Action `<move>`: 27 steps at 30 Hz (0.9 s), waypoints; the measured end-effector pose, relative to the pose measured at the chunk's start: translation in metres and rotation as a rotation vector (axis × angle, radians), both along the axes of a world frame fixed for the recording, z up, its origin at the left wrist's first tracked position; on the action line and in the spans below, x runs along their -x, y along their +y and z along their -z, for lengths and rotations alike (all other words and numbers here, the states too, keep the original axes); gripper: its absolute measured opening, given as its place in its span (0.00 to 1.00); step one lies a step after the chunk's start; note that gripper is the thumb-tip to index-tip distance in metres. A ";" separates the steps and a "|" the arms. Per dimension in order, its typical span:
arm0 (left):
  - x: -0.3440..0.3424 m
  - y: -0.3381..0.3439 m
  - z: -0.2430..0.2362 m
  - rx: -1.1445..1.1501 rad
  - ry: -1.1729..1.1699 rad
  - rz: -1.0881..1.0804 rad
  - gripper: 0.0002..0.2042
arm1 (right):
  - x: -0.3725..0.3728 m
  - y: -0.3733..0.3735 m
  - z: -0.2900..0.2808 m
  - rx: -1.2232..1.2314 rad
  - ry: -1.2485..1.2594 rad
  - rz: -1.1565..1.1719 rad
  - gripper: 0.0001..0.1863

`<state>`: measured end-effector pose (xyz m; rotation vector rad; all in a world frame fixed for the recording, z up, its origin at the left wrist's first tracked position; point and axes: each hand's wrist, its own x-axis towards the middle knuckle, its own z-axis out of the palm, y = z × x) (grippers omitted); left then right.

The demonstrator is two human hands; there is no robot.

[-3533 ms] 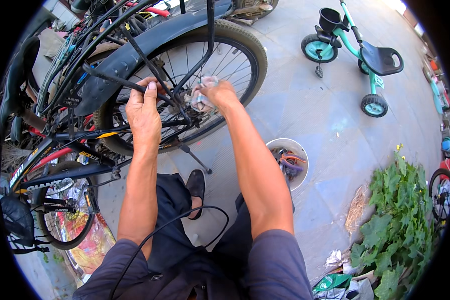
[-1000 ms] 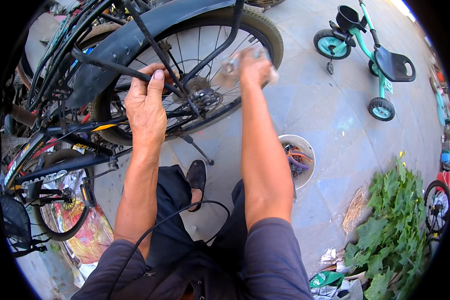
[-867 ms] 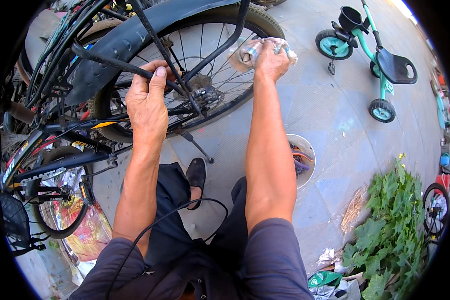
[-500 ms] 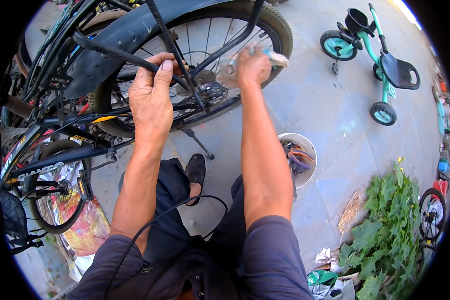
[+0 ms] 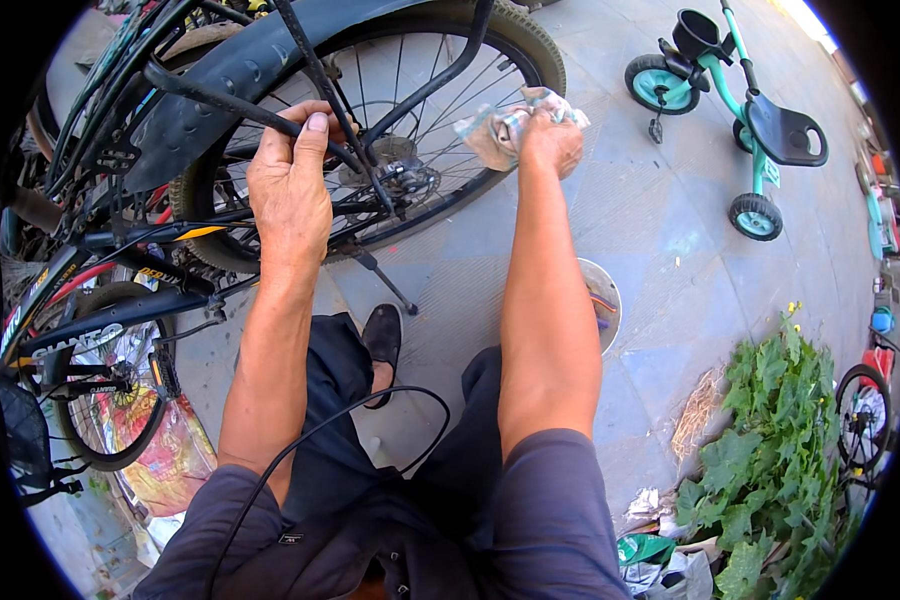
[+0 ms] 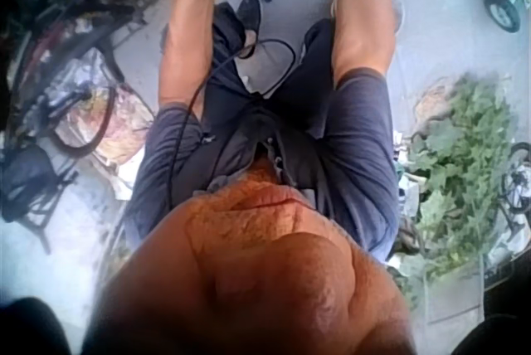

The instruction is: The person uses a multi-tool to tighten a bolt on the bicycle seat post. They then use a cloth to wipe the bicycle frame and the rear wheel area.

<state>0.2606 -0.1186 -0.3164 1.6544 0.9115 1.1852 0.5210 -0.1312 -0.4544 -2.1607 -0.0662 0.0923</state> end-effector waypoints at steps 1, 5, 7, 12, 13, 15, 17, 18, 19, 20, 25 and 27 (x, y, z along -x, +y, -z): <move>0.000 0.000 0.001 -0.008 -0.008 0.009 0.10 | -0.002 -0.001 0.008 -0.070 -0.022 -0.045 0.25; 0.000 0.002 0.003 -0.031 -0.048 -0.006 0.09 | -0.002 0.015 0.003 -0.303 0.025 -0.195 0.25; -0.001 0.003 0.004 -0.028 -0.083 -0.005 0.08 | -0.003 0.023 0.004 -0.296 0.104 -0.187 0.26; 0.004 0.003 0.003 -0.006 -0.051 0.039 0.10 | -0.020 0.045 0.029 -0.482 0.241 -0.124 0.27; 0.003 0.003 0.004 -0.013 -0.042 0.042 0.10 | -0.026 0.048 0.037 -0.549 0.276 -0.106 0.28; 0.004 0.005 0.003 -0.018 -0.052 0.067 0.09 | -0.029 0.054 0.041 -0.688 0.339 -0.063 0.27; 0.003 0.007 0.008 -0.049 -0.114 0.046 0.07 | -0.023 0.056 0.034 -0.694 0.383 -0.085 0.27; 0.001 0.007 0.008 -0.061 -0.116 0.040 0.07 | -0.025 0.052 0.031 -0.696 0.394 -0.086 0.28; 0.000 0.006 0.008 -0.074 -0.117 0.035 0.07 | -0.031 0.056 0.039 -0.657 0.369 -0.060 0.27; 0.000 0.004 0.006 -0.086 -0.119 0.030 0.07 | -0.033 0.057 0.043 -0.622 0.332 -0.080 0.27; 0.004 0.003 0.003 -0.025 -0.023 0.045 0.10 | -0.023 0.054 0.046 -0.420 0.237 -0.167 0.25; 0.001 0.002 0.004 -0.046 -0.086 0.016 0.08 | -0.011 0.050 0.044 -0.316 0.123 -0.241 0.22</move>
